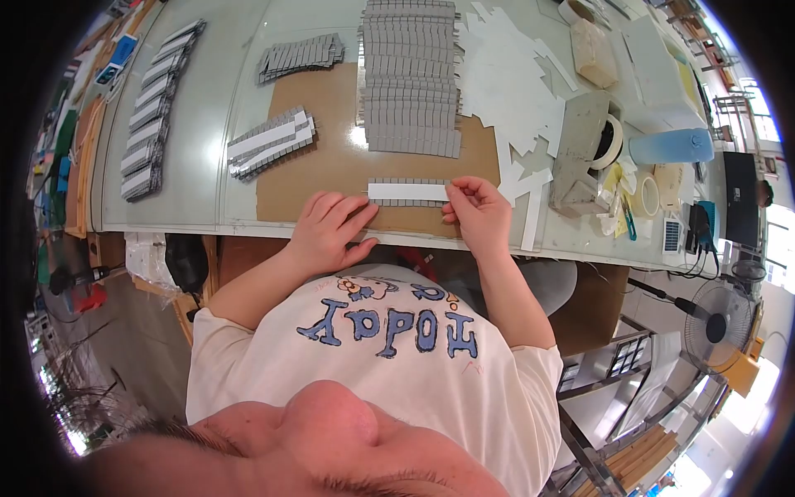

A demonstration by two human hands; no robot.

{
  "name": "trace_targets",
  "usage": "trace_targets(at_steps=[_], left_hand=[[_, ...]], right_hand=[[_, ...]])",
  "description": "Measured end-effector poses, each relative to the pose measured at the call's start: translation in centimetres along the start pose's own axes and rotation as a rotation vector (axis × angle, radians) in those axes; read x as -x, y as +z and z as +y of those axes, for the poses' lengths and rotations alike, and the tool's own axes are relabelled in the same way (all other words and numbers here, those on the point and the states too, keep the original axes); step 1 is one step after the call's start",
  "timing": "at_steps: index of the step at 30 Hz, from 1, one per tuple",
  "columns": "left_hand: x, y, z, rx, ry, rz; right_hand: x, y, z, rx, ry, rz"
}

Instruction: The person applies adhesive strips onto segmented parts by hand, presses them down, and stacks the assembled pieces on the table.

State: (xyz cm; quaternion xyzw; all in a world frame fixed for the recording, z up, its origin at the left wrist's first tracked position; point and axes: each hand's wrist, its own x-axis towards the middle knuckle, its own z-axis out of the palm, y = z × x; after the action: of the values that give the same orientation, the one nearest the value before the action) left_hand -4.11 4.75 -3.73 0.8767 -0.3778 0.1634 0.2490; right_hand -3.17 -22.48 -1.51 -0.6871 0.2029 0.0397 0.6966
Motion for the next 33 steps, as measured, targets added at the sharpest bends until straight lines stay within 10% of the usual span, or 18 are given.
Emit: trace_targets(at_steps=[20,27,31,33], left_hand=[[-0.1,-0.2,0.1,-0.032,0.015,-0.008],[-0.2,-0.3,0.2,-0.042,0.029,-0.005],[-0.1,0.0,0.2,-0.039,0.037,0.012],[0.1,0.1,0.2,-0.027,0.034,0.026]], right_hand=[[1.4,-0.3,-0.9,0.002,-0.106,0.086],[0.2,-11.7,-3.8,0.862,-1.100,0.901],[-1.2,-17.3,-6.0,0.734,-0.504,0.908],[-3.1,-19.3,-5.5,0.190,-0.168,0.494]])
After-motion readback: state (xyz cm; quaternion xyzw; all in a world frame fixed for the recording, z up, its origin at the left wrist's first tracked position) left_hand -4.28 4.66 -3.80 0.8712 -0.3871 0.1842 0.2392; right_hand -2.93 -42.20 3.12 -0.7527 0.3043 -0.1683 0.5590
